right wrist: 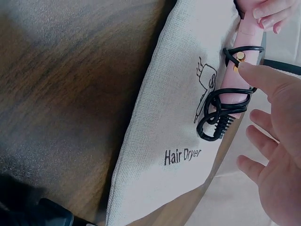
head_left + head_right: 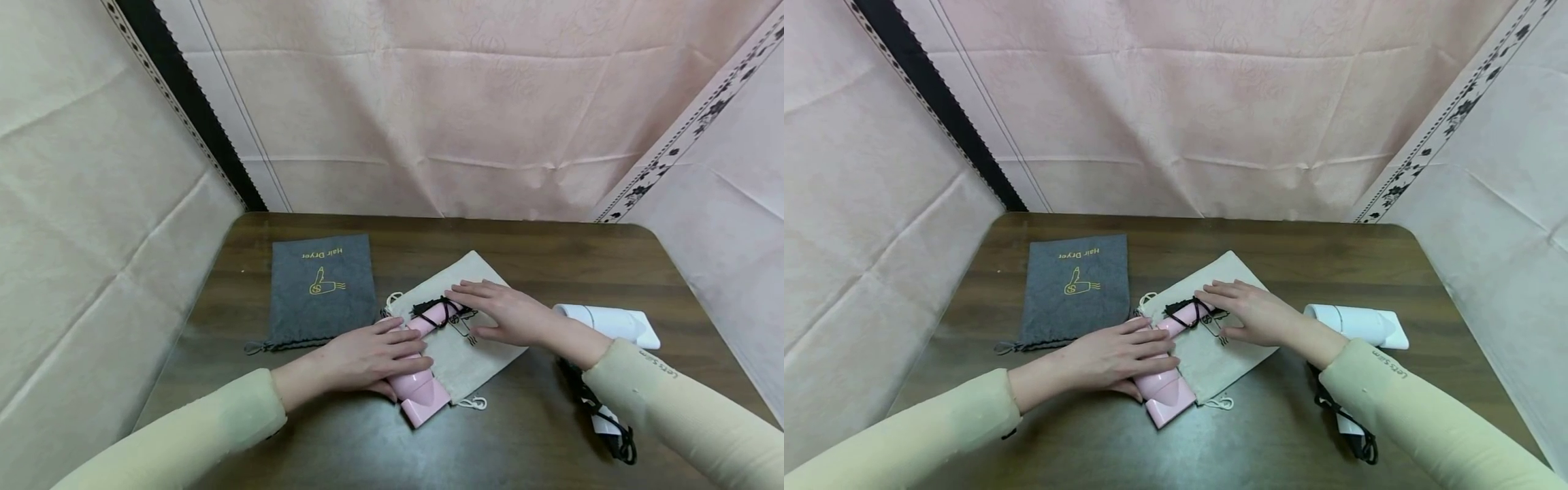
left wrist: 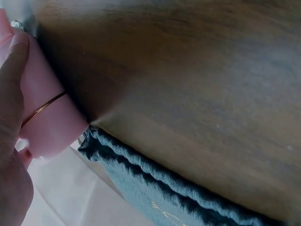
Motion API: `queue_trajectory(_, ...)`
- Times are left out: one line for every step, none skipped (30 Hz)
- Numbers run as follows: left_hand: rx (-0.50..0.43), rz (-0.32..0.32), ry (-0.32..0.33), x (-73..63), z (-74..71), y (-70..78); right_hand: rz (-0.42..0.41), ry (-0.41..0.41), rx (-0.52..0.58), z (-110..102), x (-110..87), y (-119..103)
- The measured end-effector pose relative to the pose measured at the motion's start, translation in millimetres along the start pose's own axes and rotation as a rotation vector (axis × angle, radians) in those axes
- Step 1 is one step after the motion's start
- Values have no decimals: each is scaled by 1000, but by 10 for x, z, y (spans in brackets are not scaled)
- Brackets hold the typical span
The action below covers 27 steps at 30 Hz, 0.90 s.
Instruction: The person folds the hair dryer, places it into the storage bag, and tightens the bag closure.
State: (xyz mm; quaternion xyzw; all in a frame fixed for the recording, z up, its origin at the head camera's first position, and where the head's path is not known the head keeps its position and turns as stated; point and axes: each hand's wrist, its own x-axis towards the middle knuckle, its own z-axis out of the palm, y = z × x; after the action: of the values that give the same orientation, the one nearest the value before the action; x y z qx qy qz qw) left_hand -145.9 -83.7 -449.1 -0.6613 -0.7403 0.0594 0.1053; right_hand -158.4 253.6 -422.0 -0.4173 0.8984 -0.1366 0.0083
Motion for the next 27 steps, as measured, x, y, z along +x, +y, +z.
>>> queue_trajectory(-1, 1, 11, 5, 2, 7, -3, 2, 5, 2, 4, -6)
queue_trajectory(-3, 1, 24, 10, 6, 15, -4, 3, 8, 4, 7, -12)
queue_trajectory(-2, 1, 36, 15, 7, 26, -4, 5, 11, 6, 8, -16)
queue_trajectory(-4, -1, 48, 18, 9, 38, -1, 4, 13, 7, 10, -21)
queue_trajectory(-2, -4, 60, 22, 11, 50, 3, 4, 14, 8, 10, -25)
queue_trajectory(2, -9, 69, 26, 15, 63, 9, 3, 16, 9, 9, -28)
queue_trajectory(6, -13, 78, 29, 17, 77, 15, 1, 18, 10, 8, -32)
queue_trajectory(8, -17, 86, 31, 22, 90, 21, -1, 21, 12, 9, -34)
queue_trajectory(11, -21, 92, 31, 26, 104, 27, -3, 24, 15, 10, -36)
queue_trajectory(16, -25, 96, 31, 31, 118, 32, -3, 28, 18, 11, -40)
queue_trajectory(21, -29, 101, 31, 37, 131, 35, -3, 34, 21, 13, -41)
queue_trajectory(29, -32, 106, 33, 43, 144, 39, -2, 40, 25, 17, -43)
queue_trajectory(36, -35, 112, 33, 47, 157, 41, 0, 44, 30, 22, -43)
queue_trajectory(43, -39, 119, 34, 51, 170, 44, 0, 47, 36, 28, -43)
queue_trajectory(52, -42, 124, 35, 54, 180, 48, 2, 51, 40, 33, -43)
queue_trajectory(55, -45, 130, 37, 54, 191, 53, 1, 56, 44, 39, -43)
queue_trajectory(55, -46, 137, 39, 53, 199, 60, -1, 59, 47, 45, -44)
queue_trajectory(53, -48, 141, 40, 50, 208, 71, -4, 66, 49, 49, -44)
queue_trajectory(46, -50, 147, 40, 44, 214, 80, -6, 77, 48, 52, -44)
queue_trajectory(43, -51, 149, 40, 36, 219, 92, -8, 90, 43, 58, -48)
queue_trajectory(39, -53, 153, 41, 26, 222, 106, -8, 106, 36, 64, -48)
queue_trajectory(35, -55, 158, 40, 13, 225, 113, -5, 121, 27, 70, -49)
queue_trajectory(38, -56, 163, 40, -3, 224, 121, -1, 135, 13, 78, -49)
queue_trajectory(45, -57, 170, 38, -21, 222, 127, 4, 145, -2, 88, -45)
queue_trajectory(52, -57, 176, 38, -41, 220, 128, 11, 150, -19, 101, -42)
queue_trajectory(57, -57, 180, 38, -61, 217, 128, 16, 152, -38, 116, -37)
queue_trajectory(59, -58, 184, 39, -83, 213, 123, 21, 150, -56, 131, -26)
